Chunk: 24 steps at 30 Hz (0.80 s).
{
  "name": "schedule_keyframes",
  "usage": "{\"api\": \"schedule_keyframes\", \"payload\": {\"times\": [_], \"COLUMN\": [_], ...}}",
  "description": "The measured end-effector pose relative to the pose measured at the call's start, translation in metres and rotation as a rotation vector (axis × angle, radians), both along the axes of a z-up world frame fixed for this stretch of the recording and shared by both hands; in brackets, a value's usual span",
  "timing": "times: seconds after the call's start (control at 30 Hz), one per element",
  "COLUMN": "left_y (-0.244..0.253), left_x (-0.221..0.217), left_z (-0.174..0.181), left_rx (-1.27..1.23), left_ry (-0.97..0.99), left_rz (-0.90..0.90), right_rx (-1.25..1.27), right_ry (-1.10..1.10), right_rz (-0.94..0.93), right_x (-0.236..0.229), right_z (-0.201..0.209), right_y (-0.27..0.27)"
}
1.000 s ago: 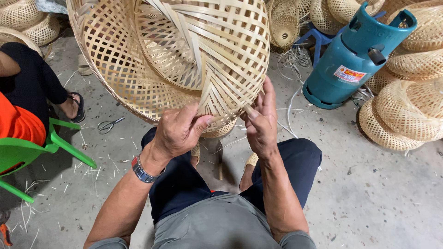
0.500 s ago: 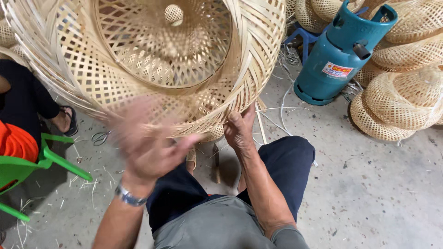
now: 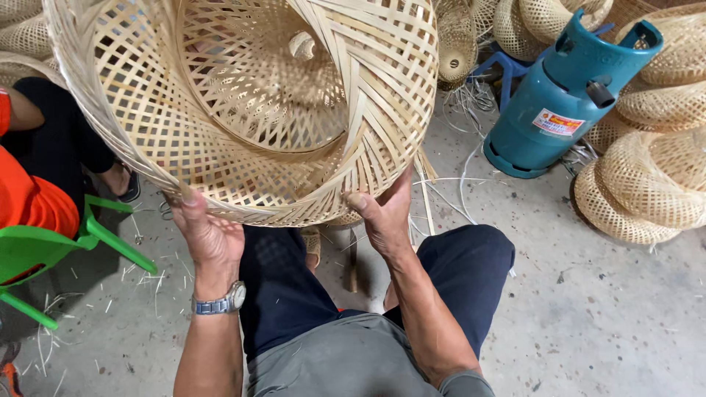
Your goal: The person weaves bamboo strips into a basket structure by hand, tucking ends into the existing lattice and rotating the object to work on different sections.
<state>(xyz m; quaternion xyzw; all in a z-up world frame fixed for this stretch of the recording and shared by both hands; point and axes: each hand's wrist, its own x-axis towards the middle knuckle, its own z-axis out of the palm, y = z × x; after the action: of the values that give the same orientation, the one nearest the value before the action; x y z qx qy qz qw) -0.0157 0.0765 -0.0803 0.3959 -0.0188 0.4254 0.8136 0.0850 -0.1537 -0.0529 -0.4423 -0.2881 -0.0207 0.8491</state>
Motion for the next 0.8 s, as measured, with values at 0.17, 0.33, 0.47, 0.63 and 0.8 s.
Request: {"api": "schedule_keyframes", "payload": {"times": [0.17, 0.33, 0.47, 0.63, 0.8], "left_y": [-0.003, -0.003, -0.002, 0.001, -0.008], "left_x": [0.001, -0.005, -0.007, -0.014, -0.015], "left_z": [-0.001, -0.005, -0.002, 0.002, 0.009], "left_rx": [0.019, 0.024, 0.058, 0.087, 0.173], "left_ry": [-0.045, -0.020, -0.038, -0.008, -0.070], "left_rz": [0.071, 0.064, 0.114, 0.164, 0.248], "right_rx": [-0.108, -0.402, -0.324, -0.395, -0.457], "right_ry": [-0.375, -0.595, -0.532, -0.555, -0.577], "right_rz": [-0.425, -0.783, -0.751, -0.814, -0.909], "right_x": [-0.014, -0.020, -0.018, -0.017, -0.020], "right_z": [0.029, 0.029, 0.030, 0.039, 0.043], "right_y": [-0.017, -0.030, -0.023, -0.029, -0.027]}}
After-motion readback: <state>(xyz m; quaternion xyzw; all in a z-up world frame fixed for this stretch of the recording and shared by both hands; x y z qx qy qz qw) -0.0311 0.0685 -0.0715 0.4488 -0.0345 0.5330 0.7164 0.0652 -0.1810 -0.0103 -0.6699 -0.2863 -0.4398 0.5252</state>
